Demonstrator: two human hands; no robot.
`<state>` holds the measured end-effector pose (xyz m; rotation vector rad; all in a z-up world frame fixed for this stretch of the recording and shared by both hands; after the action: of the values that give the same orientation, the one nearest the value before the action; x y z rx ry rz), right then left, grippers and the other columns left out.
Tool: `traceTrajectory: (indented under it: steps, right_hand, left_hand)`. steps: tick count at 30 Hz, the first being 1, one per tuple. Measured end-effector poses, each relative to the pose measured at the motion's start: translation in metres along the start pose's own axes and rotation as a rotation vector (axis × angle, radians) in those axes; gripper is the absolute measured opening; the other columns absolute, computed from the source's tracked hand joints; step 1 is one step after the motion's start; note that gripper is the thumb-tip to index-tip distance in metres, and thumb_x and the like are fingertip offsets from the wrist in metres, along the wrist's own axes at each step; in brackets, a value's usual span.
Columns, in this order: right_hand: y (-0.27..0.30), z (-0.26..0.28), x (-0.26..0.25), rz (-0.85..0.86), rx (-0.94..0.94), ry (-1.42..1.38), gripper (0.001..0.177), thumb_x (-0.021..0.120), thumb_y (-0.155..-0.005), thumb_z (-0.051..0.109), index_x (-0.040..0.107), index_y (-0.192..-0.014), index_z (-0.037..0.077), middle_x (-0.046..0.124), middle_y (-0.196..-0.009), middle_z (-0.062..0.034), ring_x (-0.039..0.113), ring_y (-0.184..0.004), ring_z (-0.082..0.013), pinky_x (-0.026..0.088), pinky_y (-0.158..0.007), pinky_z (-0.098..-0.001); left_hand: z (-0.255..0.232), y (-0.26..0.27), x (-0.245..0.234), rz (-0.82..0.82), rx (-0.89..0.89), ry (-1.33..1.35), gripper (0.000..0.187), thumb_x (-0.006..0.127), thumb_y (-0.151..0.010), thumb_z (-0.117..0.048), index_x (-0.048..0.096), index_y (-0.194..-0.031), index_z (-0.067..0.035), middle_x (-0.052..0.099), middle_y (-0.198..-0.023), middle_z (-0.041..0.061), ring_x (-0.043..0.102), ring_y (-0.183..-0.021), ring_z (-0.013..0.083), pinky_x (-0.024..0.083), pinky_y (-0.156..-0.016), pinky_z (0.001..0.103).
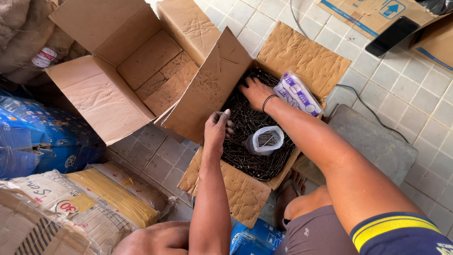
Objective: The person sorts and places metal nails from a cardboard box into a plastic container by hand.
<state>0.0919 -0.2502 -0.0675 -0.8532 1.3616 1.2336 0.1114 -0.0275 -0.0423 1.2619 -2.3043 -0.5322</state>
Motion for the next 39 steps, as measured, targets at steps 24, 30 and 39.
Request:
traceTrajectory:
  steps: [24,30,39]
  right_hand:
    - [-0.031,-0.004,0.036,-0.100,-0.211,0.209,0.031,0.060,-0.103,0.009,0.083,-0.121,0.017,0.077,-0.109,-0.0105,0.081,-0.101,-0.0341,0.071,-0.077,-0.0473]
    - [-0.001,-0.008,0.001,-0.213,-0.184,0.149,0.022,0.067,-0.099,0.007,0.086,-0.106,0.016,0.081,-0.091,-0.0097,0.083,-0.088,-0.0340,0.070,-0.075,-0.0455]
    - [0.011,-0.084,-0.008,-0.248,0.140,-0.207,0.017,0.088,-0.092,0.025,0.080,-0.107,0.029,0.083,-0.099,0.0045,0.082,-0.107,-0.0237,0.067,-0.097,-0.0424]
  left_hand:
    - [-0.004,-0.004,-0.005,-0.008,0.037,-0.010,0.034,0.081,-0.107,-0.036,0.071,-0.116,-0.005,0.075,-0.082,0.013,0.074,-0.063,0.0156,0.054,-0.050,0.022]
    - [0.006,-0.009,-0.001,0.021,0.022,-0.007,0.035,0.082,-0.106,-0.034,0.072,-0.118,-0.003,0.075,-0.084,0.013,0.075,-0.065,0.0166,0.056,-0.051,0.023]
    - [0.008,-0.012,0.011,0.052,0.025,0.084,0.031,0.078,-0.111,-0.032,0.071,-0.119,-0.003,0.073,-0.089,0.012,0.076,-0.073,0.0169,0.062,-0.060,0.027]
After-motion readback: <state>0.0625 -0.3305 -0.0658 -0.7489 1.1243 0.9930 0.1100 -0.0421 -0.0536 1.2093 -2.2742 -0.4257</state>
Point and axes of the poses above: each hand's wrist, its own y-axis away from the middle knuckle, its own x-axis out of the palm, z = x × y, the point moved 8 cm from there along -y, towards the middle knuckle
